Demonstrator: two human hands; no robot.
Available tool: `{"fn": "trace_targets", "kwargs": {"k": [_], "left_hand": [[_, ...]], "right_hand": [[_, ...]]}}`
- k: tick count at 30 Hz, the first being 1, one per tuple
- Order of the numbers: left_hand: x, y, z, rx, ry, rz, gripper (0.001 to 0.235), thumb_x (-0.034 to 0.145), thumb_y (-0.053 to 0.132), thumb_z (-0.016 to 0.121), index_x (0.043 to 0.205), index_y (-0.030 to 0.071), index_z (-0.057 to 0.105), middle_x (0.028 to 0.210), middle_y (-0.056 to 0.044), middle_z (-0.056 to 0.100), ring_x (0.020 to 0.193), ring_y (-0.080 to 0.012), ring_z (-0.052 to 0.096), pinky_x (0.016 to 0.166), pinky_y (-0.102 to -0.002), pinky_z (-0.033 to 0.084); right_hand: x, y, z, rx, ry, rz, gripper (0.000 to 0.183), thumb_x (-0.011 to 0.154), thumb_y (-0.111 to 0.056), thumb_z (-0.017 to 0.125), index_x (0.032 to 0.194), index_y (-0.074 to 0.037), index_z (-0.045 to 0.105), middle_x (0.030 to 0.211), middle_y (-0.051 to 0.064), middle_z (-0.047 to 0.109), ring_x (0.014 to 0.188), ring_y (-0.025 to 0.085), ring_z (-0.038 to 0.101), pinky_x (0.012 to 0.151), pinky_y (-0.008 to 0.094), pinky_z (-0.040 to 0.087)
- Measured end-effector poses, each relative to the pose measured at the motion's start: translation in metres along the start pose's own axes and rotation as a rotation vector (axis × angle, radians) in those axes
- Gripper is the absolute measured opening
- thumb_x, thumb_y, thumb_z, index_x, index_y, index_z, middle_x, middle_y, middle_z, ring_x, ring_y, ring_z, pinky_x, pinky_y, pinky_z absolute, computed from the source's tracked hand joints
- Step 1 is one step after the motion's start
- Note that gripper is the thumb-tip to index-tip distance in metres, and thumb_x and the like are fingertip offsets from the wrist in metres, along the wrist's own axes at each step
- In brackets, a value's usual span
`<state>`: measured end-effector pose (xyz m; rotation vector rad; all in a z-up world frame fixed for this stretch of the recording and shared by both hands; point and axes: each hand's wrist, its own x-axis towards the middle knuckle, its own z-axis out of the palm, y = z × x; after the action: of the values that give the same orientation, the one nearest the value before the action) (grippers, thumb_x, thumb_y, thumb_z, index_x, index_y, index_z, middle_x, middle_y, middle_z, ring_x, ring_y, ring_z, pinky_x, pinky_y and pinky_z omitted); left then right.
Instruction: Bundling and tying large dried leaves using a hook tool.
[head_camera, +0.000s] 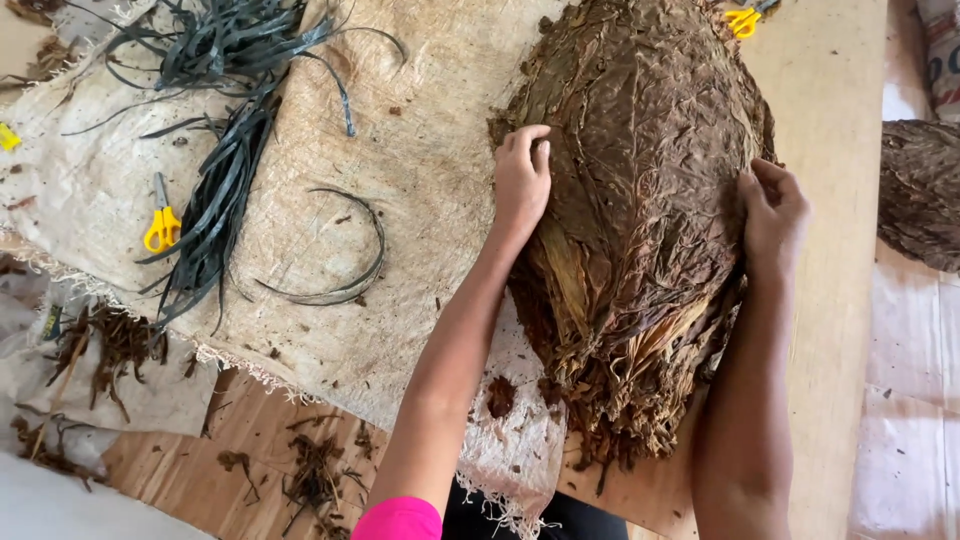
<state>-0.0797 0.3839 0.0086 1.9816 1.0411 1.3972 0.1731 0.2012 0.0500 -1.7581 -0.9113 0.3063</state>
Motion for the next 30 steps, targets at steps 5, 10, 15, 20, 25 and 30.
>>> {"fn": "trace_targets", "kwargs": {"k": [5,10,15,20,25,30], "left_hand": [[0.005,0.001,-0.009,0.031,-0.053,-0.247,0.037,0.097,0.034,0.059,0.119,0.005,0.068,0.124,-0.015,0.053,0.122,-0.0358,0.046,0.091,-0.047,0.056],[0.007,-0.008,0.0,0.168,-0.034,-0.101,0.03,0.085,0.038,0.078,0.094,0.009,0.074,0.095,-0.009,0.064,0.098,-0.0285,0.057,0.089,-0.044,0.048],[0.013,-0.008,0.003,0.121,0.21,0.225,0.016,0.081,0.023,0.084,0.087,0.018,0.07,0.087,0.003,0.067,0.087,-0.0174,0.068,0.084,-0.031,0.051],[0.014,0.037,-0.02,-0.138,0.131,-0.058,0.011,0.1,0.018,0.066,0.108,0.013,0.063,0.096,-0.01,0.074,0.091,-0.0277,0.073,0.078,-0.037,0.058],[0.012,0.052,-0.03,-0.342,-0.151,-0.24,0.02,0.104,0.018,0.057,0.12,0.011,0.066,0.122,-0.011,0.068,0.122,-0.0281,0.063,0.106,-0.043,0.048],[0.015,0.004,-0.026,-0.132,-0.101,-0.301,0.026,0.096,0.01,0.064,0.118,0.016,0.075,0.118,-0.006,0.073,0.12,-0.0248,0.064,0.109,-0.039,0.044]], "right_hand": [[0.008,0.028,0.009,0.043,0.105,0.064,0.038,0.102,-0.022,0.066,0.134,-0.002,0.059,0.125,0.014,0.067,0.109,0.021,0.065,0.089,0.027,0.058],[0.042,0.105,0.0,-0.267,0.271,-0.018,0.031,0.09,-0.042,0.08,0.1,-0.013,0.083,0.092,0.012,0.073,0.093,0.02,0.064,0.087,0.033,0.049],[0.036,0.106,0.006,-0.214,0.466,-0.088,0.021,0.086,-0.033,0.09,0.095,-0.016,0.081,0.08,0.005,0.064,0.078,0.023,0.065,0.075,0.038,0.053],[0.021,0.061,0.011,-0.152,0.465,-0.075,0.014,0.095,-0.026,0.081,0.098,-0.014,0.077,0.079,0.008,0.072,0.076,0.023,0.069,0.069,0.038,0.053],[-0.007,-0.007,0.013,0.042,0.229,0.02,0.036,0.1,-0.037,0.074,0.123,-0.018,0.053,0.082,0.003,0.069,0.077,0.016,0.066,0.072,0.031,0.052],[0.025,0.075,0.004,0.063,0.209,0.059,0.022,0.093,-0.022,0.077,0.113,-0.019,0.069,0.085,0.0,0.071,0.075,0.01,0.065,0.067,0.024,0.052]]}}
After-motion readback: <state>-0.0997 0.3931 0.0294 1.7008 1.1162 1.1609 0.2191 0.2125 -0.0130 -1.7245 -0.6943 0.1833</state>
